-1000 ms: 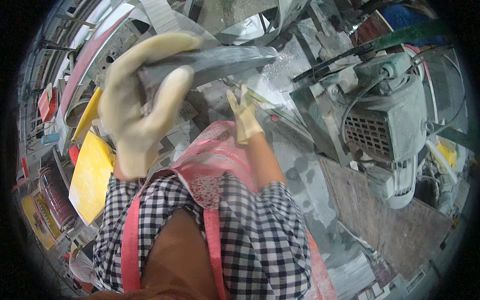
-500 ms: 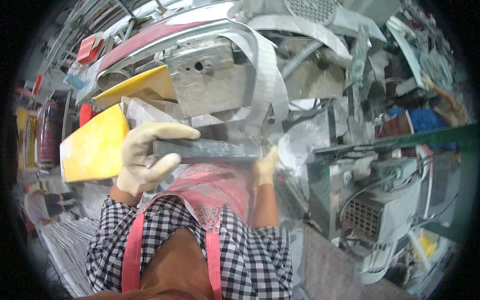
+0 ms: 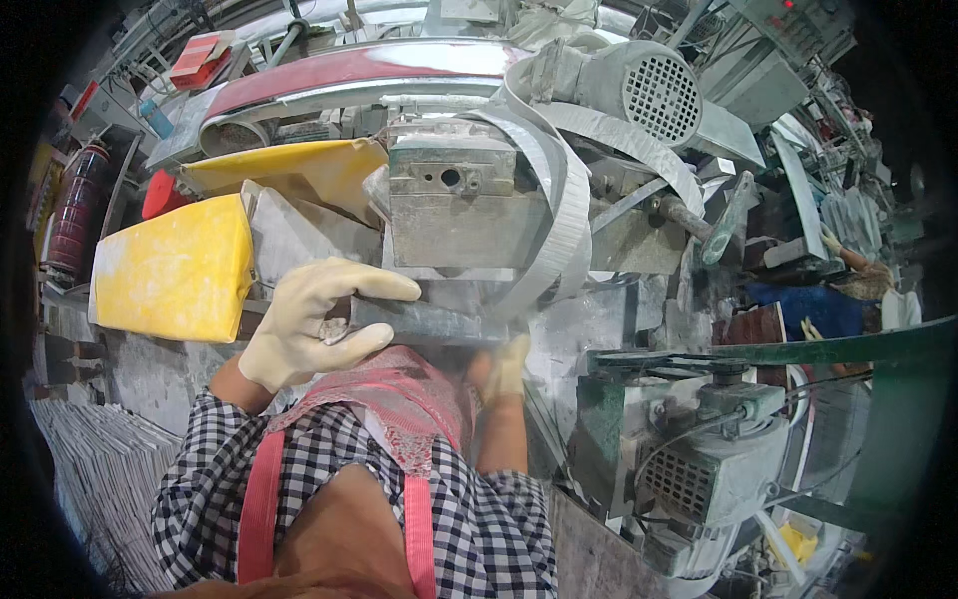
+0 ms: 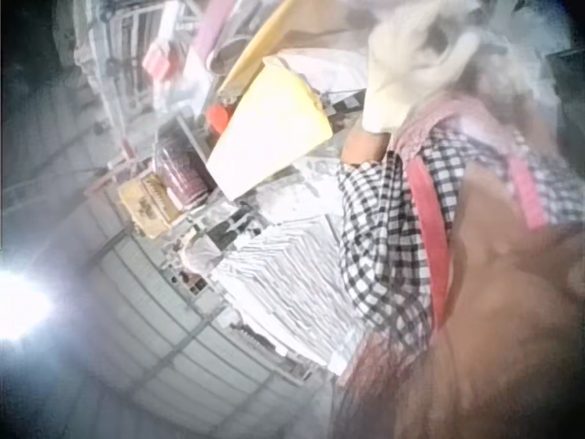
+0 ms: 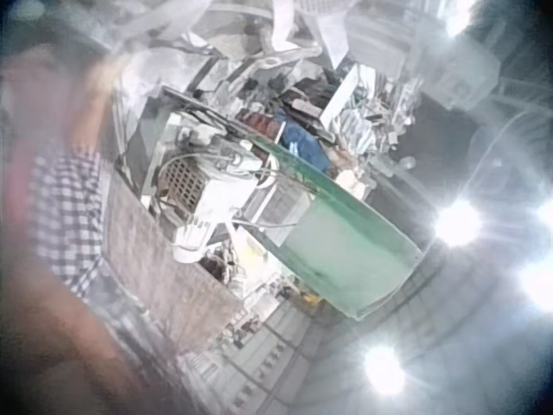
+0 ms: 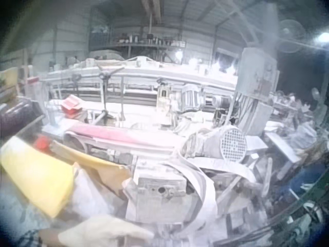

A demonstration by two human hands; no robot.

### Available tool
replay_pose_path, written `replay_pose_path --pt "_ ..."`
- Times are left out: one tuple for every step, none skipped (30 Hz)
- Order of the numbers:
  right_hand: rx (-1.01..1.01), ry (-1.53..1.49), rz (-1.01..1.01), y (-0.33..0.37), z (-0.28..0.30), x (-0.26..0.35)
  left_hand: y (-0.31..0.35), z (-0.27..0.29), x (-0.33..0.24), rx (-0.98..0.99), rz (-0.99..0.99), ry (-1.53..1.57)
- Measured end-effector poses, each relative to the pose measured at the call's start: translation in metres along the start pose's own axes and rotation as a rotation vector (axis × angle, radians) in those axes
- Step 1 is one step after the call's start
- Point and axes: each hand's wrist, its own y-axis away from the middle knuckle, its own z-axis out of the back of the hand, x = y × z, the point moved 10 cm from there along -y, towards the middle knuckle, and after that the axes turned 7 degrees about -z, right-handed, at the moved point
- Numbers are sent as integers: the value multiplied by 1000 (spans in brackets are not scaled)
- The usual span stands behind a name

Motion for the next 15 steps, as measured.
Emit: replay_pose_path --pt "4 3 -5 -1 -1 1 0 -2 -1 13 -8 -2" --pt "8 -1 -5 -2 -1 0 0 -4 -2 23 -22 -7" --pt "1 -12 -4 -1 -2 -3 0 -6 -3 38 -35 -22" --pt "-17 -27 -4 1 -2 -9 1 -9 3 63 23 -3" --pt "-38 -43 -2 5 -2 -16 1 -7 3 45 15 6" --pt "-59 -67 -5 9 -1 -23 1 -6 3 37 11 14" --pt "-67 -70 -13 12 1 -27 1 -7 7 54 41 24" --pt "-72 -73 -15 15 2 -30 3 -6 7 56 40 28" --pt "-66 -63 -14 15 6 -28 4 -5 9 55 46 39" --pt "-59 -51 -11 15 8 -27 7 -6 10 72 52 37" --pt "-44 -33 -6 13 12 -21 10 -8 12 98 57 40" --pt "-28 -13 -5 10 11 -19 11 -4 10 38 35 11" --pt "-34 3 1 6 15 -14 12 -1 9 15 3 -51" --pt "-58 3 9 2 17 -13 12 -1 5 2 -52 -105" --pt "-82 7 20 -2 20 -13 13 -2 2 -3 -98 -179"
